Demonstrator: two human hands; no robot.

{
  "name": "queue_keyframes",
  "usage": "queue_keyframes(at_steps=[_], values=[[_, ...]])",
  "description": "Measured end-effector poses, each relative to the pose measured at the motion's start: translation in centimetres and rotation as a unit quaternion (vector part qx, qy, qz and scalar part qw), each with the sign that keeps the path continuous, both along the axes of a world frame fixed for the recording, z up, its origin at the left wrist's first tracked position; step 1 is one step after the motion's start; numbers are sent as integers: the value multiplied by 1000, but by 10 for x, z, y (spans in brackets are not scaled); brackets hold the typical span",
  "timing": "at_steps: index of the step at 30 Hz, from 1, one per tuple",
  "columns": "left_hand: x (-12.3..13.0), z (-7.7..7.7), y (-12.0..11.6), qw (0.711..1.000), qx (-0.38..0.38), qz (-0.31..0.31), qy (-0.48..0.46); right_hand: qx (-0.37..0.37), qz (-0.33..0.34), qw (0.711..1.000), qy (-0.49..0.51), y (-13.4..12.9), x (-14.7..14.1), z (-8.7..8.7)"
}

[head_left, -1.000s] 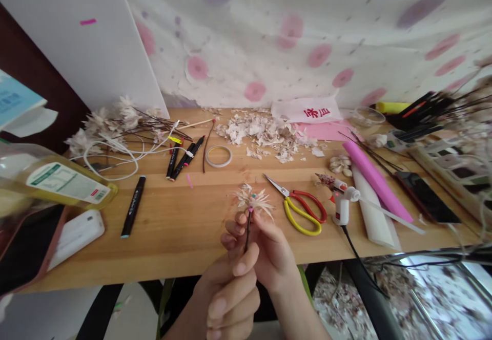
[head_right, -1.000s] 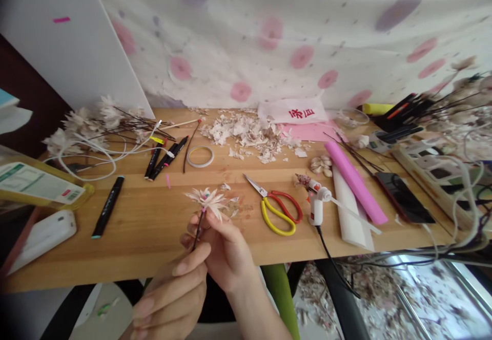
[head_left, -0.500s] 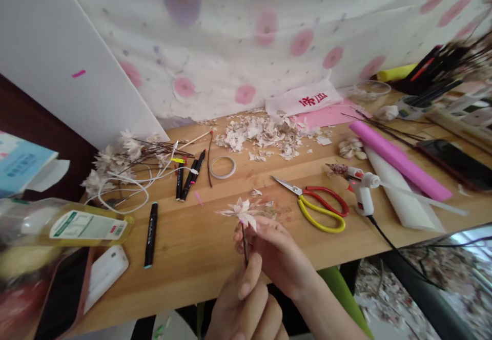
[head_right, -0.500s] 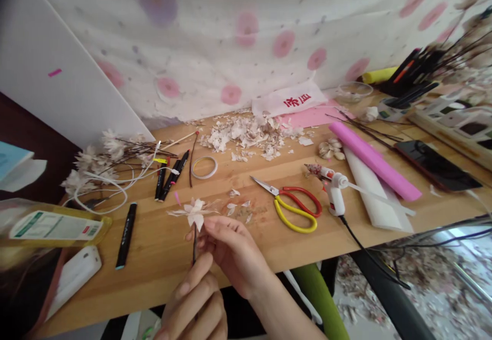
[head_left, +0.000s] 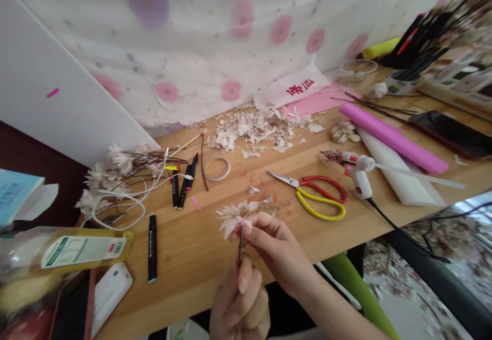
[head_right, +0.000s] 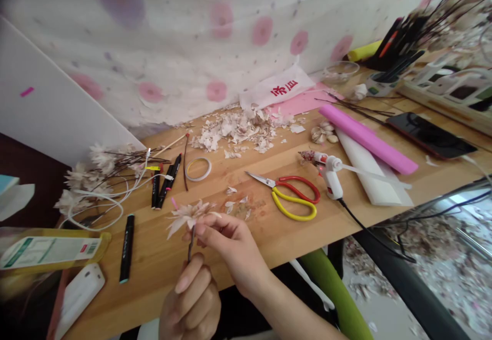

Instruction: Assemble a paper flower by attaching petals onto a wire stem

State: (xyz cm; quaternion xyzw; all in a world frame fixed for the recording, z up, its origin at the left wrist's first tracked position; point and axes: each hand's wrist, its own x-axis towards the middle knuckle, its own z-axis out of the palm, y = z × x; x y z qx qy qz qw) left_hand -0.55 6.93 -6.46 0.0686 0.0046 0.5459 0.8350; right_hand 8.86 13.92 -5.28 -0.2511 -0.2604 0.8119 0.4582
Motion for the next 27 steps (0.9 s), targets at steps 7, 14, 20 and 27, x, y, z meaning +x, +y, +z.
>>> queue_keyframes(at_steps=[7,14,20,27], values=[[-3,5,-2,997,48,55,31,0,-28,999,-28,1,3,-3],[-20,6,-17,968,17,135,211,3,-51,998,-32,-2,5,-3],[-26,-1,-23,951,-24,102,291,34,-52,997,-50,-9,5,-2],[-20,9,-30,923,-72,163,341,78,-45,994,-56,-15,8,1]])
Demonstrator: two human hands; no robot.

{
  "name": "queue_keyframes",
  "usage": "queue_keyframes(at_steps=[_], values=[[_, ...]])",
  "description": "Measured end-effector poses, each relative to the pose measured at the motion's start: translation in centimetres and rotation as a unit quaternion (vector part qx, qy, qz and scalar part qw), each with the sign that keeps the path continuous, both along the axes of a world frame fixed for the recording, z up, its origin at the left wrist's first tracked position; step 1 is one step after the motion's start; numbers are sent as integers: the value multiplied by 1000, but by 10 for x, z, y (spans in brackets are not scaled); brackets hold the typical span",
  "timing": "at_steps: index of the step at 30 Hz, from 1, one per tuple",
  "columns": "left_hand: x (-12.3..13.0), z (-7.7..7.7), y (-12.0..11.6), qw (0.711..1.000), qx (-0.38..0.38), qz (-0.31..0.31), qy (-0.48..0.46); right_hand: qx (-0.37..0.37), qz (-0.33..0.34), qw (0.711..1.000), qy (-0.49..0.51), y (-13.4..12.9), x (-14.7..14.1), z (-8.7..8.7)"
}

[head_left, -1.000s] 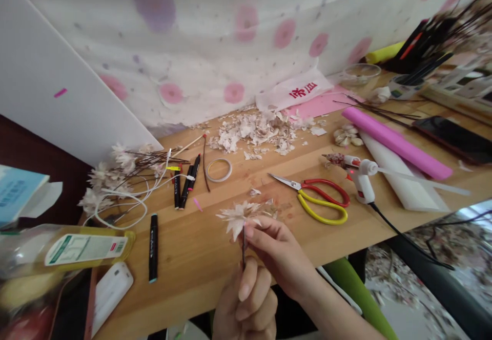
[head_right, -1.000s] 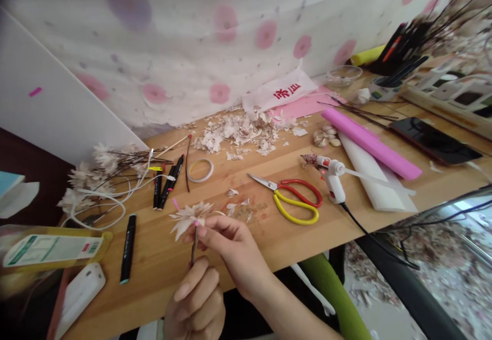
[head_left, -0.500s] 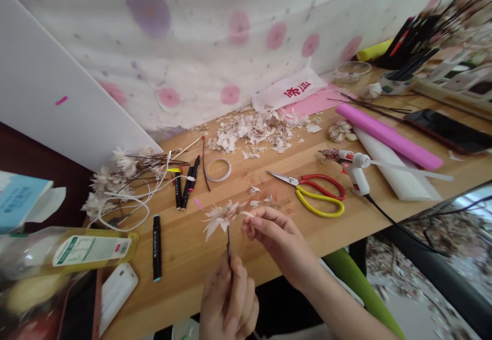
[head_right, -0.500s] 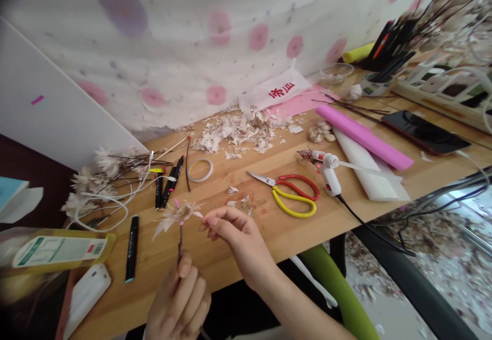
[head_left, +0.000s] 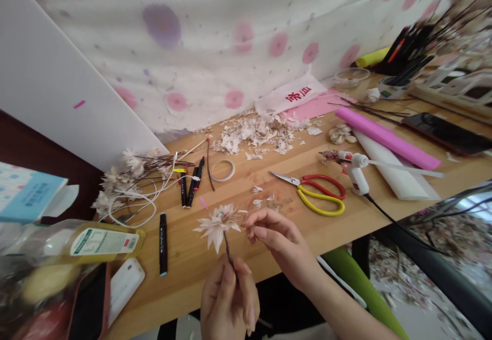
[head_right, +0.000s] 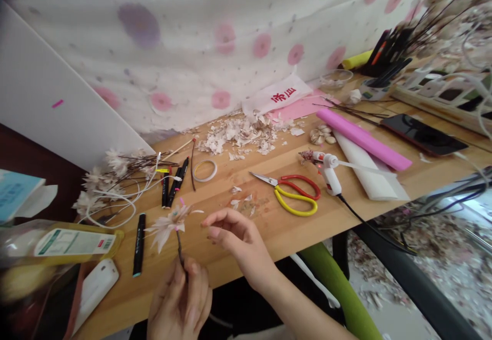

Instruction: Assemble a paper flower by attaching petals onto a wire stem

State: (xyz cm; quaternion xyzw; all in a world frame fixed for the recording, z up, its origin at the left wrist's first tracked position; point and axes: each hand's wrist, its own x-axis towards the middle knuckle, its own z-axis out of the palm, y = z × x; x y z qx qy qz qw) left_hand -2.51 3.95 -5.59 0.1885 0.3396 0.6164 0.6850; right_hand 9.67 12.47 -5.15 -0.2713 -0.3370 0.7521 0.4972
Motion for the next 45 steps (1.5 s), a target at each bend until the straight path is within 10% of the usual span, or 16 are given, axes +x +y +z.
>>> queue_keyframes(at_steps=[27,45], values=[[7,4,6,992,29,-87,-88,19,-33,982,187,-3,3,3],[-1,-6,22,950,-73,91,290,263,-16,965,-3,-15,23,20]])
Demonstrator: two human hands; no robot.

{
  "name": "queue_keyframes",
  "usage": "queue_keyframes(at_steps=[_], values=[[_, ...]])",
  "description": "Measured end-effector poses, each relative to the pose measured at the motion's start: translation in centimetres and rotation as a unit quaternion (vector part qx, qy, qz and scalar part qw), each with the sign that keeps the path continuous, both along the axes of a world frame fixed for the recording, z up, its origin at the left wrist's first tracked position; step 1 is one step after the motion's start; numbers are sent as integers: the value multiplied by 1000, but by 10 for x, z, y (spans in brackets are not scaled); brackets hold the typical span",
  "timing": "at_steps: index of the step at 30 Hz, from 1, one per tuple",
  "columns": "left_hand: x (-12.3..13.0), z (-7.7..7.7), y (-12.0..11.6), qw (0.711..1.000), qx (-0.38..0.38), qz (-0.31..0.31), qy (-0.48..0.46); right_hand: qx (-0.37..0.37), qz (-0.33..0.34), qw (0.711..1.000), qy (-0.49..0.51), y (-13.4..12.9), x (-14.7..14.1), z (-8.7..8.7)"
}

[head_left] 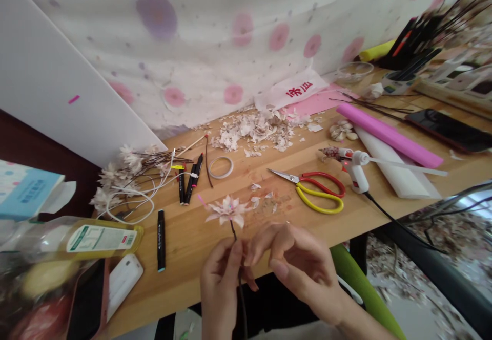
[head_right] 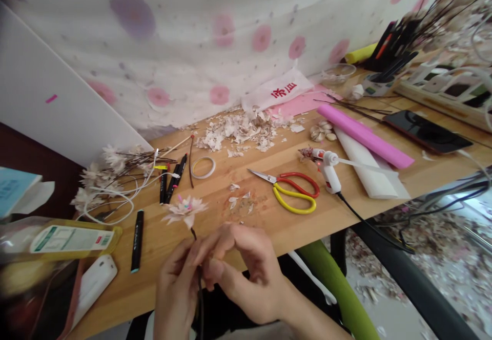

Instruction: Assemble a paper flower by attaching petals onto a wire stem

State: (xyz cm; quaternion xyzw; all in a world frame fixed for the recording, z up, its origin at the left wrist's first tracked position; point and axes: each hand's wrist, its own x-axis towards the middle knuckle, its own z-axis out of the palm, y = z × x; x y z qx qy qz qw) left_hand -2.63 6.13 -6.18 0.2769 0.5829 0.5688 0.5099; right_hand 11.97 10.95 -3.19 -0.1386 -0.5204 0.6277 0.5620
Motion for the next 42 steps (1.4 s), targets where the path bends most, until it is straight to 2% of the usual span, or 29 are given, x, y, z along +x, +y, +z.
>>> queue_keyframes(at_steps=[2,4,6,9,11,15,19,22,28,30,32,34,37,42], values=[[-14,-3,5,995,11,43,92,3,-5,1000,-8,0,10,4],[-31,-4,8,981,21,119,154,7,-43,999,-3,4,26,6],[-46,-3,11,970,34,184,158,4,-112,993,21,12,43,5],[-55,0,11,967,49,219,122,-40,-197,979,37,29,59,-4],[-52,3,11,971,53,212,94,-90,-198,975,32,38,58,-12],[-33,2,8,987,53,149,10,-175,-106,979,23,44,39,-26],[-14,2,6,996,10,67,-60,-199,-55,978,1,40,22,-33],[-2,11,8,995,-29,26,-94,-200,-26,979,-17,37,16,-35],[18,35,21,993,-34,64,-95,-172,-5,982,-82,31,16,-27],[23,38,24,994,-32,77,-70,-133,-28,983,-120,29,17,-20],[27,37,25,995,-29,94,-36,-64,-62,981,-174,26,17,-14],[29,35,25,994,-16,107,17,2,-85,971,-222,23,18,-9],[28,32,22,986,37,87,138,52,-83,959,-267,19,19,-7],[19,28,17,941,95,62,319,106,-89,937,-319,17,20,-9]])
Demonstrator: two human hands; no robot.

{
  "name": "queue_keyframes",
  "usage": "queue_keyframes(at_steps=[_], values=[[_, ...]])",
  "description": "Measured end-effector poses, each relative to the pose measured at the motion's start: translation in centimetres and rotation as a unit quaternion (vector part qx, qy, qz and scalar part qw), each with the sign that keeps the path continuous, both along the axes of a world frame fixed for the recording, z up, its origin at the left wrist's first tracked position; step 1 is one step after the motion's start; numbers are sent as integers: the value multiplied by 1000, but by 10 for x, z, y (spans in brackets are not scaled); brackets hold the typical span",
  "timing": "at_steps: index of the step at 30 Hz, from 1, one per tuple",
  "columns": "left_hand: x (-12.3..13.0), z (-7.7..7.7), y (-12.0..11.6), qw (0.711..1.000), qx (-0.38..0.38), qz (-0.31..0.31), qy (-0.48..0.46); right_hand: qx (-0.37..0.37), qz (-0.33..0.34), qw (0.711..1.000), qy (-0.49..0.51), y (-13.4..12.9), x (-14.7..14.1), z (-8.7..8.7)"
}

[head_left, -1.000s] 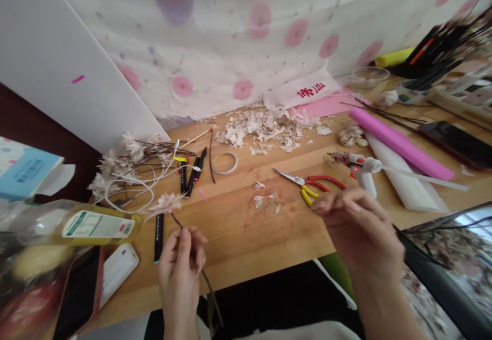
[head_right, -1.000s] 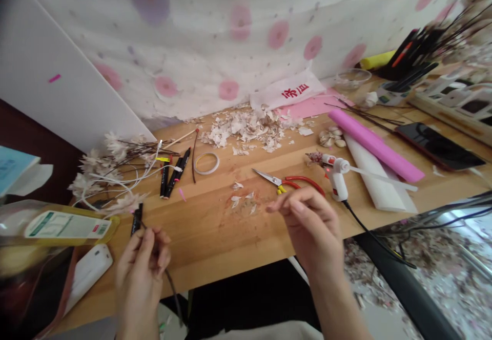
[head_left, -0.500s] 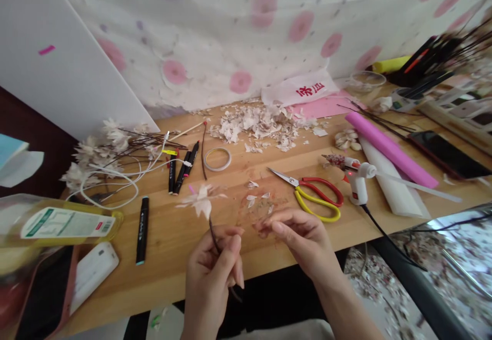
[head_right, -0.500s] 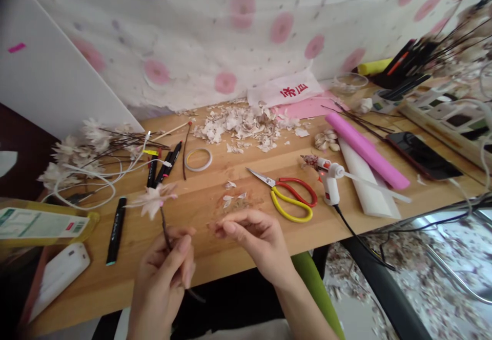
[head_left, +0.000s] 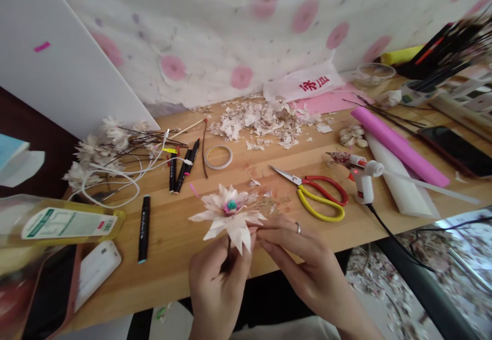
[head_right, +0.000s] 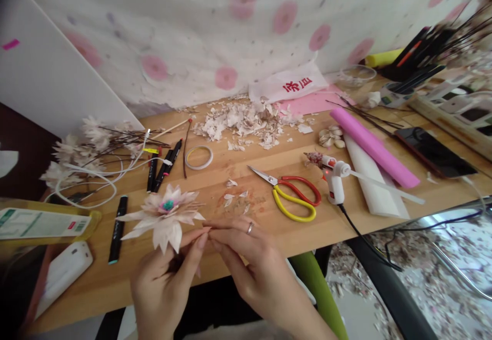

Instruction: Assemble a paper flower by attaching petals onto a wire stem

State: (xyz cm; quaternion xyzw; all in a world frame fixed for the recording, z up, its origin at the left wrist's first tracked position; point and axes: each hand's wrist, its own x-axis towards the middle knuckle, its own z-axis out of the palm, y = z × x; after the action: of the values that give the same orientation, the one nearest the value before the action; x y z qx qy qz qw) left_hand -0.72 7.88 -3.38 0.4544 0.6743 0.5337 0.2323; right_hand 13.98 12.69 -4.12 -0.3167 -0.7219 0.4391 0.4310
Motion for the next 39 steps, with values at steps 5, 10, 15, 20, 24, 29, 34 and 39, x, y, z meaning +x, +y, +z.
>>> queue_keyframes(at_steps=[5,10,15,20,24,29,34,39], values=[[-8,0,1,998,-39,-44,2,0,-15,1000,7,2,3,2],[-8,2,1,998,-38,-10,-48,-10,-19,1000,21,3,5,6],[-7,2,-1,999,-21,-43,17,-8,-9,1000,7,0,-1,10],[-4,2,-3,999,-12,-9,29,-6,-16,1000,3,-1,-3,11],[-1,4,-4,998,-31,10,-49,-14,-15,1000,12,-1,-3,10],[3,6,-10,996,-21,37,-81,-16,-10,1000,8,-2,-6,11],[5,6,-15,992,-26,13,-120,1,-17,1000,10,-2,-8,11],[3,6,-14,993,-37,10,-115,23,-11,1000,2,-3,-8,11]])
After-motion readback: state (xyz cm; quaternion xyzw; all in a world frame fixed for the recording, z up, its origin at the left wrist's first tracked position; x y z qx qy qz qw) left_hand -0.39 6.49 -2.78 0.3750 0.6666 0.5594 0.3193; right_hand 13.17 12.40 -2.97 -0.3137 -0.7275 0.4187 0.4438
